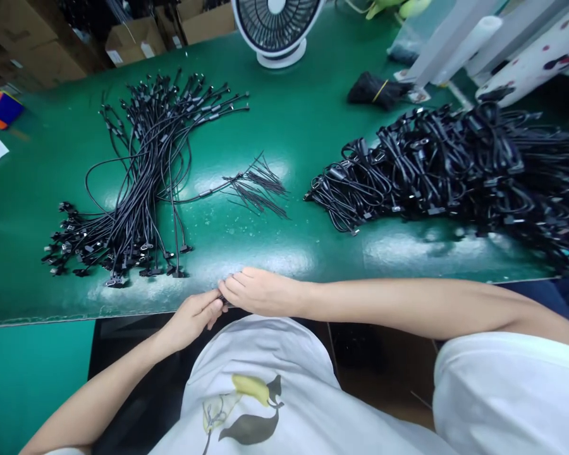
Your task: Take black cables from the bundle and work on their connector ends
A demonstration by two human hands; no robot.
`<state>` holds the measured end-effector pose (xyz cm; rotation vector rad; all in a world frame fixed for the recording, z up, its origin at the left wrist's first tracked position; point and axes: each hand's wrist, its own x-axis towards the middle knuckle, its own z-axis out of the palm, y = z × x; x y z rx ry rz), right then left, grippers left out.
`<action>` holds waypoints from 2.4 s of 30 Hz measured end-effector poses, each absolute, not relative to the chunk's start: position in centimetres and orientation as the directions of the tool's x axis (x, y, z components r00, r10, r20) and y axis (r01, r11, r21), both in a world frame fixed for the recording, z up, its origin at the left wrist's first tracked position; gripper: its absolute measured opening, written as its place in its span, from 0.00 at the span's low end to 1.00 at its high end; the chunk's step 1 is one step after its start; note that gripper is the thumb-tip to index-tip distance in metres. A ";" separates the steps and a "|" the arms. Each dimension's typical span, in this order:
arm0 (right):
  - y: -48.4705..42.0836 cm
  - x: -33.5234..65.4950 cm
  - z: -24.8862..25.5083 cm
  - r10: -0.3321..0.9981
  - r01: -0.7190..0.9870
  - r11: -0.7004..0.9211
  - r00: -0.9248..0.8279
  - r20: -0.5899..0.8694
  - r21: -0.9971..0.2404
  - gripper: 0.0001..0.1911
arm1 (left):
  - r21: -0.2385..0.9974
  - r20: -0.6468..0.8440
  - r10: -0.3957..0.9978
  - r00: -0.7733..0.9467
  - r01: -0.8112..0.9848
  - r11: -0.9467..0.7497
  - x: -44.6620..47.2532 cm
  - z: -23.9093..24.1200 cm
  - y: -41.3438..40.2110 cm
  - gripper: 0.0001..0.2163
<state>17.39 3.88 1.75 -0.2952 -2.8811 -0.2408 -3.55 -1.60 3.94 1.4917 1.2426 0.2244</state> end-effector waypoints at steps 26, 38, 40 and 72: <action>4.4 17.6 1.3 0.267 0.242 0.942 -0.960 0.081 -0.235 0.20 | 0.835 -0.483 0.669 0.565 0.528 0.157 -3.4 3.5 -1.5 0.14; 10.7 21.1 3.9 0.925 0.658 0.338 -0.362 0.111 -0.673 0.10 | 0.897 -0.431 0.869 0.242 0.010 0.442 -3.4 3.3 -3.4 0.17; 13.2 22.4 2.5 0.982 0.838 0.166 -0.186 0.012 -0.519 0.07 | 0.868 -0.427 0.896 0.118 -0.224 0.443 -3.6 3.4 -2.8 0.17; 4.3 14.6 0.1 0.818 0.032 -0.299 -0.507 -0.274 -0.954 0.19 | 0.737 -0.458 0.870 0.182 -0.470 0.486 -2.4 2.1 -1.9 0.24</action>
